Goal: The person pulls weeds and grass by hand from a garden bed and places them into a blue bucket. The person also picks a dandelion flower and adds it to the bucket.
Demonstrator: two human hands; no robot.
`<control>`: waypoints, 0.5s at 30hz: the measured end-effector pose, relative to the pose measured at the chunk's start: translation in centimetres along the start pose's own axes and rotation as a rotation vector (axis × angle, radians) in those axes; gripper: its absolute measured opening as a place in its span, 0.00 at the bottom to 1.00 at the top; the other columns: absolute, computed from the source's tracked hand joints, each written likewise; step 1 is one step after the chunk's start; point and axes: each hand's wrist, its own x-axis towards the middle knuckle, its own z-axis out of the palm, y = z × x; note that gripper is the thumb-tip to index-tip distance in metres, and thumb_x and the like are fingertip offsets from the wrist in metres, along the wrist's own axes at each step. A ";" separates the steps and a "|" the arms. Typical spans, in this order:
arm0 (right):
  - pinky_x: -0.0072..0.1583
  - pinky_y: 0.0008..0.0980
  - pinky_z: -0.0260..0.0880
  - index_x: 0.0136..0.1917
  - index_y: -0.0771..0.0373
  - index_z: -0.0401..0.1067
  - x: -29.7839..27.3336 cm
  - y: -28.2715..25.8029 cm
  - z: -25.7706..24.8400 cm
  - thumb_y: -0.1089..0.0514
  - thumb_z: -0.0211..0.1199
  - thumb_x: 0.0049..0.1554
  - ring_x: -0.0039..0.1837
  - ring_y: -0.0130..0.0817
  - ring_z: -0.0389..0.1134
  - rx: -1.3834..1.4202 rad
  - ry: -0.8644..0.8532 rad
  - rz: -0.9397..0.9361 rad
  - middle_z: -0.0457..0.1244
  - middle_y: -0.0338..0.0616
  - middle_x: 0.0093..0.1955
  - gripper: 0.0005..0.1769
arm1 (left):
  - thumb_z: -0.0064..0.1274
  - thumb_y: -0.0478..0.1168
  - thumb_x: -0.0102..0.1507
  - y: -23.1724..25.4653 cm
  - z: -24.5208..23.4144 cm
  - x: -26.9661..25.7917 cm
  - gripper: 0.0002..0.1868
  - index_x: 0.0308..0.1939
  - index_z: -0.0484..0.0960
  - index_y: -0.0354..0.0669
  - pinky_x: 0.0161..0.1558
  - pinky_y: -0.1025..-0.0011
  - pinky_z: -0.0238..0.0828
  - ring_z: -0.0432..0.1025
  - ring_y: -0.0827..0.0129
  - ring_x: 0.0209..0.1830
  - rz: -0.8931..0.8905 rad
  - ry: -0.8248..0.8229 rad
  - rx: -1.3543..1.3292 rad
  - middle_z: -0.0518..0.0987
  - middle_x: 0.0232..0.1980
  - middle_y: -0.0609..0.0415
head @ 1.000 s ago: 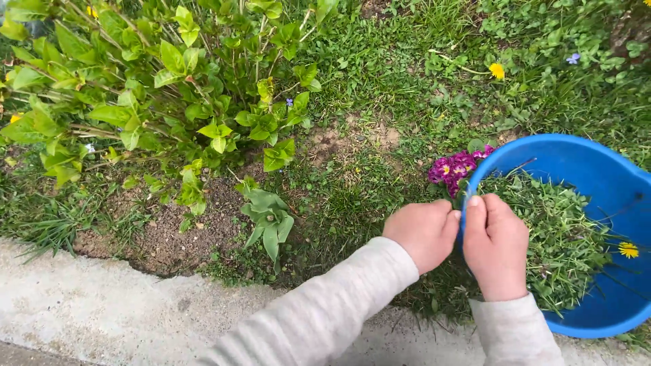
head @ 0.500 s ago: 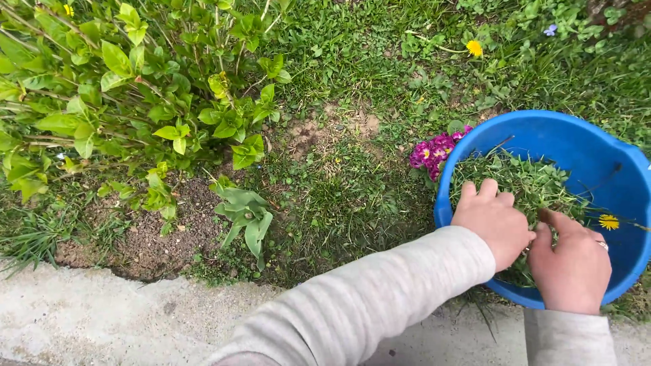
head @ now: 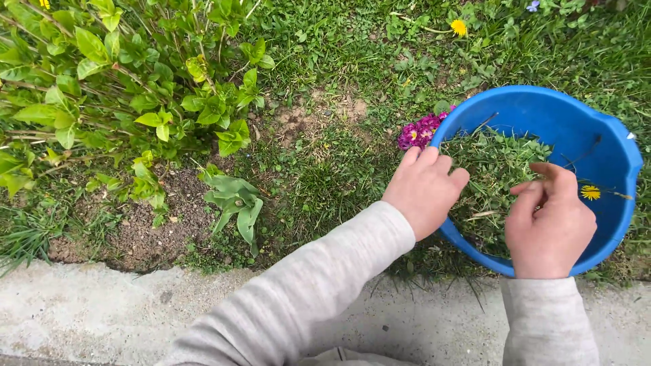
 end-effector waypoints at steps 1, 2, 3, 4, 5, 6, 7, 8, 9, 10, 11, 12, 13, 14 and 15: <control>0.47 0.45 0.67 0.68 0.66 0.71 -0.1 -1.5 -0.6 0.70 0.54 0.70 0.43 0.41 0.72 0.072 0.011 0.012 0.71 0.34 0.45 0.14 | 0.54 0.38 0.59 -0.6 0.0 -0.9 0.05 0.39 0.80 0.52 0.55 0.55 0.66 0.70 0.53 0.47 -0.048 0.054 0.017 0.78 0.39 0.53; 0.47 0.45 0.67 0.68 0.66 0.71 -0.6 -3.2 -0.9 0.70 0.54 0.70 0.43 0.41 0.72 0.069 0.006 0.015 0.71 0.34 0.45 0.14 | 0.54 0.38 0.59 -1.0 0.1 -1.8 0.05 0.39 0.80 0.52 0.55 0.55 0.66 0.70 0.53 0.47 -0.048 0.050 0.012 0.78 0.39 0.53; 0.44 0.42 0.66 0.65 0.65 0.70 -1.1 -4.9 -1.2 0.69 0.54 0.70 0.39 0.37 0.69 0.143 -0.033 0.002 0.70 0.34 0.42 0.12 | 0.54 0.37 0.58 -1.4 0.3 -2.8 0.06 0.39 0.79 0.50 0.48 0.54 0.65 0.69 0.52 0.45 -0.083 0.064 -0.009 0.76 0.38 0.52; 0.41 0.38 0.65 0.62 0.64 0.69 -1.5 -6.6 -1.4 0.69 0.53 0.69 0.35 0.34 0.67 0.219 -0.069 -0.013 0.69 0.34 0.39 0.10 | 0.54 0.37 0.58 -1.9 0.4 -3.8 0.07 0.39 0.78 0.48 0.42 0.53 0.65 0.68 0.50 0.43 -0.119 0.080 -0.025 0.74 0.37 0.51; 0.41 0.38 0.65 0.62 0.64 0.69 -2.4 -7.6 -1.0 0.69 0.53 0.69 0.35 0.34 0.67 0.219 -0.070 -0.012 0.69 0.34 0.39 0.10 | 0.54 0.37 0.58 -2.2 1.3 -5.1 0.07 0.39 0.78 0.48 0.42 0.53 0.65 0.68 0.50 0.43 -0.120 0.079 -0.026 0.74 0.37 0.51; 0.38 0.36 0.66 0.59 0.57 0.70 -3.2 -8.7 -0.6 0.64 0.56 0.65 0.31 0.36 0.68 0.168 -0.217 -0.023 0.67 0.33 0.31 0.10 | 0.55 0.37 0.56 -2.5 2.2 -6.3 0.07 0.38 0.77 0.47 0.44 0.55 0.66 0.68 0.52 0.44 -0.150 0.116 -0.039 0.73 0.37 0.50; 0.34 0.33 0.67 0.55 0.51 0.72 -4.0 -9.7 -0.2 0.60 0.58 0.62 0.28 0.39 0.69 0.115 -0.364 -0.033 0.65 0.32 0.23 0.09 | 0.57 0.37 0.55 -2.8 3.1 -7.5 0.08 0.36 0.76 0.47 0.45 0.56 0.67 0.68 0.53 0.45 -0.179 0.153 -0.051 0.72 0.36 0.50; 0.34 0.33 0.67 0.55 0.51 0.72 -5.5 -9.8 0.8 0.60 0.58 0.62 0.28 0.39 0.69 0.113 -0.361 -0.032 0.65 0.32 0.23 0.09 | 0.57 0.37 0.55 -2.7 3.2 -8.5 0.08 0.36 0.76 0.47 0.45 0.56 0.67 0.68 0.53 0.45 -0.176 0.155 -0.052 0.72 0.36 0.50; 0.39 0.45 0.71 0.57 0.53 0.68 -7.0 -9.9 1.9 0.50 0.55 0.61 0.34 0.47 0.72 -0.057 -0.573 -0.051 0.68 0.40 0.31 0.13 | 0.56 0.38 0.56 -2.6 3.4 -9.5 0.07 0.37 0.77 0.48 0.42 0.57 0.71 0.70 0.54 0.45 -0.220 0.045 -0.038 0.74 0.37 0.50; 0.43 0.57 0.74 0.60 0.54 0.63 -8.5 -10.0 2.9 0.40 0.53 0.60 0.41 0.55 0.75 -0.232 -0.786 -0.067 0.71 0.48 0.38 0.22 | 0.55 0.39 0.58 -2.5 3.6 -10.5 0.06 0.38 0.77 0.50 0.38 0.57 0.74 0.72 0.54 0.45 -0.264 -0.067 -0.026 0.76 0.37 0.51; 0.43 0.57 0.74 0.60 0.54 0.63 -9.8 -9.2 3.9 0.40 0.53 0.60 0.41 0.55 0.75 -0.236 -0.787 -0.065 0.71 0.48 0.38 0.22 | 0.55 0.39 0.58 -2.2 4.8 -11.4 0.06 0.38 0.77 0.50 0.38 0.57 0.74 0.72 0.54 0.45 -0.262 -0.066 -0.030 0.76 0.37 0.51; 0.48 0.58 0.74 0.61 0.57 0.62 -11.2 -8.4 4.9 0.32 0.52 0.58 0.48 0.56 0.75 -0.263 -0.917 0.002 0.70 0.51 0.47 0.31 | 0.54 0.42 0.60 -1.9 6.0 -12.4 0.07 0.41 0.76 0.50 0.37 0.54 0.76 0.74 0.52 0.45 -0.292 -0.232 -0.030 0.78 0.38 0.49; 0.53 0.60 0.75 0.63 0.59 0.61 -12.5 -7.5 6.0 0.24 0.52 0.56 0.55 0.58 0.75 -0.289 -1.047 0.070 0.70 0.53 0.56 0.40 | 0.52 0.45 0.63 -1.6 7.2 -13.4 0.09 0.44 0.74 0.49 0.36 0.50 0.77 0.76 0.50 0.44 -0.320 -0.399 -0.030 0.80 0.39 0.48; 0.53 0.60 0.75 0.63 0.59 0.61 -13.5 -7.0 6.8 0.24 0.52 0.56 0.55 0.58 0.75 -0.289 -1.048 0.070 0.70 0.53 0.56 0.40 | 0.52 0.45 0.63 -1.4 10.1 -14.7 0.09 0.44 0.74 0.49 0.36 0.50 0.77 0.76 0.50 0.44 -0.320 -0.399 -0.030 0.80 0.39 0.48; 0.54 0.61 0.74 0.65 0.60 0.60 -14.5 -6.3 7.6 0.24 0.54 0.56 0.55 0.58 0.75 -0.289 -1.055 0.089 0.69 0.52 0.58 0.42 | 0.55 0.50 0.62 -1.2 12.9 -16.0 0.17 0.49 0.71 0.49 0.33 0.46 0.75 0.76 0.49 0.43 -0.289 -0.523 -0.028 0.80 0.39 0.46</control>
